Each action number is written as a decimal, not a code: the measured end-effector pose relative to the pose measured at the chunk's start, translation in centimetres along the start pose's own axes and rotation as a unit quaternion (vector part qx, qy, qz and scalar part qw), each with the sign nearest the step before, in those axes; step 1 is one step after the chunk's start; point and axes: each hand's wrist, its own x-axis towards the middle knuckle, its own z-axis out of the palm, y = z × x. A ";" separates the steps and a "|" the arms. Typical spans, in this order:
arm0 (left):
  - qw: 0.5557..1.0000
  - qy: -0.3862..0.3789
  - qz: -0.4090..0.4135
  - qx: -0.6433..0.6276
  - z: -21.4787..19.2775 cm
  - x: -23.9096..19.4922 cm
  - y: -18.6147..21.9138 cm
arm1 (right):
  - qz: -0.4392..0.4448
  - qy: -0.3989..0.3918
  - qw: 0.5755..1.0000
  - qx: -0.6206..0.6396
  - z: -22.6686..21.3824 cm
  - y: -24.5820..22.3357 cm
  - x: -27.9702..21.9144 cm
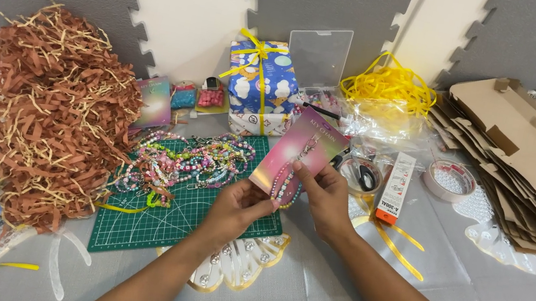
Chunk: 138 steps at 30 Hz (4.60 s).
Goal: The person selects a beaded keychain from a pile on a green cutting mat, attaches it to a pink display card, and places the assembled item into a clear plastic bag. The workspace includes shredded paper, gift boxes, and packaging supplies.
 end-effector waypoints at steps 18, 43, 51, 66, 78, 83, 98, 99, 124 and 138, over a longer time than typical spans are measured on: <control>0.987 0.040 -0.126 -0.096 1.3 -0.6 -0.2 | -0.060 -0.004 0.998 -0.035 -1.4 3.1 0.5; 0.940 0.258 -0.024 -0.221 3.1 -1.8 -1.8 | 0.018 -0.018 0.999 -0.036 -2.0 4.6 1.4; 0.949 0.208 -0.081 -0.224 3.0 -1.6 -1.1 | 0.017 -0.007 1.000 -0.020 -1.8 5.3 1.3; 0.978 0.202 0.049 -0.024 3.0 -2.2 1.0 | 0.070 -0.046 0.996 -0.015 -2.1 6.9 2.3; 0.854 0.152 0.199 0.456 0.2 -2.3 3.2 | 0.190 -0.065 0.978 0.058 0.1 0.5 0.2; 0.937 0.122 0.133 0.298 -0.4 -1.0 1.1 | 0.208 -0.056 0.975 0.053 -1.3 2.5 1.4; 0.998 0.048 -0.029 0.027 -1.1 0.9 -0.9 | 0.201 -0.104 0.973 0.037 -2.5 0.4 1.2; 0.998 0.057 -0.012 0.022 -1.4 1.3 -1.2 | 0.189 -0.115 0.975 0.030 -2.6 0.1 1.2; 0.978 0.049 0.014 0.203 1.1 -2.4 1.2 | 0.143 -0.292 0.942 -0.083 -5.5 1.7 2.9; 0.908 -0.006 0.124 0.401 -0.1 -0.4 -2.5 | 0.103 0.195 0.909 -0.354 -14.8 1.2 14.2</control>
